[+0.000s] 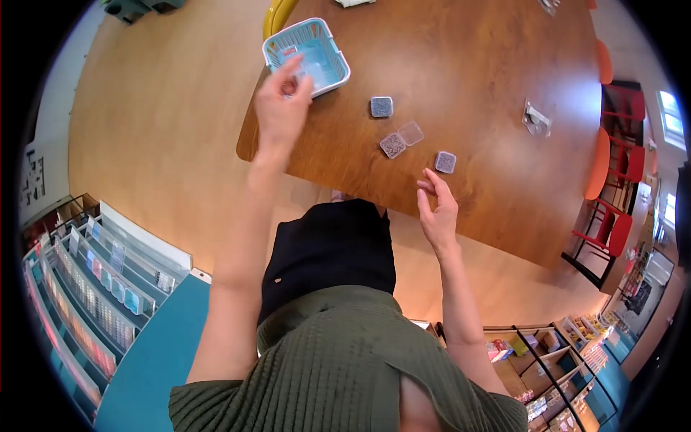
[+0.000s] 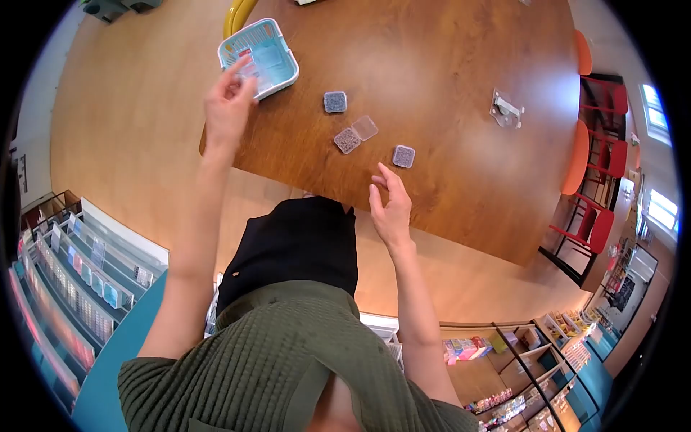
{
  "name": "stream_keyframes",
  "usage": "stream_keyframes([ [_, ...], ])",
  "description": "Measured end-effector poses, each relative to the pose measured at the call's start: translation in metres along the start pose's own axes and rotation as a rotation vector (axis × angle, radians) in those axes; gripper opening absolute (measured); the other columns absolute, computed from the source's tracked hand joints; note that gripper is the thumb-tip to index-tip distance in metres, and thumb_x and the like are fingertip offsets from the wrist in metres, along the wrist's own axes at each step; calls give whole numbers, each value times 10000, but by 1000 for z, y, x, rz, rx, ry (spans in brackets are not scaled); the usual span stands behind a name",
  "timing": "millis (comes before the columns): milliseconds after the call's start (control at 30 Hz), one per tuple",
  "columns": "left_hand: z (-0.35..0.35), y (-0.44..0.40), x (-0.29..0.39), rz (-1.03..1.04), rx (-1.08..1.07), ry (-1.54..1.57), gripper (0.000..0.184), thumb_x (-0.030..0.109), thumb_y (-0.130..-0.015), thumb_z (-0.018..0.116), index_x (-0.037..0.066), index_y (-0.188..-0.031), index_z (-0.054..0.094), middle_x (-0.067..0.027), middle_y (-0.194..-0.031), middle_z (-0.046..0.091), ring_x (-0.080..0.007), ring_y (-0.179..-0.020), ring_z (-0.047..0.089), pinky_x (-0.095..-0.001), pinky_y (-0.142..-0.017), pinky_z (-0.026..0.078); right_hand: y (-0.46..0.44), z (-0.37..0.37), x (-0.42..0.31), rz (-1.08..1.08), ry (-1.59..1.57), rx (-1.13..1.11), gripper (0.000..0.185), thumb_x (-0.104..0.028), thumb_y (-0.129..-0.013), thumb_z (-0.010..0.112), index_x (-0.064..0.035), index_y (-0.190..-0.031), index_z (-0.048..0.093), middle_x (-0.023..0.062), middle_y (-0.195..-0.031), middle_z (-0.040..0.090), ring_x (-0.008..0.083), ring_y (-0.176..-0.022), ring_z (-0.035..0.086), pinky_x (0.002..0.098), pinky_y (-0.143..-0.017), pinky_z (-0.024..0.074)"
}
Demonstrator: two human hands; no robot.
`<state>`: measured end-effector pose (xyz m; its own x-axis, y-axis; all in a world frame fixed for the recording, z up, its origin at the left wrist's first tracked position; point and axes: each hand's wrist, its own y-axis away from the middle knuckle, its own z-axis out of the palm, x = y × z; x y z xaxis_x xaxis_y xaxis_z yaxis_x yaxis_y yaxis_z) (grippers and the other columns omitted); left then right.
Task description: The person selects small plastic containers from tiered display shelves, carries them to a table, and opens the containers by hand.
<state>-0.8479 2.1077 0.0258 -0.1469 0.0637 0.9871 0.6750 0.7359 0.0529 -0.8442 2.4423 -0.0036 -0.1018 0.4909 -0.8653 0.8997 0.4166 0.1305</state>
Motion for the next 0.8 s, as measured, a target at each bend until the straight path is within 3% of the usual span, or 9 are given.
stream_keyframes([
  [133, -6, -53, -11, 93, 21, -167, 295, 104, -870, 685, 60, -1160, 719, -41, -864, 642, -97, -671, 652, -246, -595, 535, 10, -6, 16, 80, -52, 63, 395, -3, -924, 598, -8, -1317, 551, 136, -1229, 629, 197, -1045, 668, 307, -899, 525],
  [233, -1, -70, -17, 5, -70, -221, 283, 133, -855, 705, 44, -1122, 728, -98, -935, 660, -162, -738, 709, -287, -654, 567, 13, -12, 24, 87, -30, 108, 368, -10, -930, 598, -2, -1296, 565, 129, -1191, 645, 193, -1017, 676, 298, -868, 535],
  [333, 8, -80, -23, 92, -210, -617, 325, 148, -821, 731, 44, -1128, 721, -142, -954, 678, -212, -830, 728, -318, -734, 576, 15, -17, 35, 112, -57, 149, 357, -15, -929, 603, -3, -1284, 574, 128, -1155, 656, 190, -996, 681, 293, -852, 538],
  [433, 12, -81, -21, 182, -366, -754, 370, 164, -784, 750, 46, -1133, 715, -173, -982, 684, -239, -852, 718, -349, -772, 567, 13, -24, 32, 90, -14, 177, 343, -19, -932, 602, -4, -1274, 580, 120, -1140, 660, 176, -962, 682, 287, -822, 542],
  [467, 11, -87, -33, 179, -353, -762, 346, 135, -796, 709, 49, -1131, 707, -175, -1025, 683, -271, -924, 695, -389, -806, 554, 14, -25, 33, 118, -24, 202, 342, -19, -925, 608, -7, -1266, 584, 115, -1131, 659, 170, -936, 680, 286, -807, 543],
  [567, 16, -89, -35, 470, -331, -1047, 236, 111, -825, 661, 42, -1046, 702, -163, -1042, 673, -320, -971, 659, -430, -847, 532, 9, -30, 41, 166, 10, 277, 340, -17, -903, 629, -19, -1242, 597, 106, -1104, 653, 157, -858, 671, 278, -761, 545],
  [633, 31, -73, -9, 421, -383, -1261, 124, 97, -835, 649, 53, -947, 677, -138, -1043, 666, -348, -1009, 632, -455, -865, 513, 4, -31, 46, 180, 113, 330, 343, -15, -885, 645, -27, -1225, 604, 104, -1090, 646, 152, -804, 661, 270, -728, 543],
  [800, 35, -77, -18, 449, -517, -1369, 140, 128, -806, 713, 72, -927, 672, -121, -1040, 671, -342, -1006, 635, -447, -857, 513, -27, -38, 36, 114, 362, 257, 576, -57, -771, 758, -68, -1307, 545, 87, -1198, 604, 213, -960, 628, 332, -778, 549],
])
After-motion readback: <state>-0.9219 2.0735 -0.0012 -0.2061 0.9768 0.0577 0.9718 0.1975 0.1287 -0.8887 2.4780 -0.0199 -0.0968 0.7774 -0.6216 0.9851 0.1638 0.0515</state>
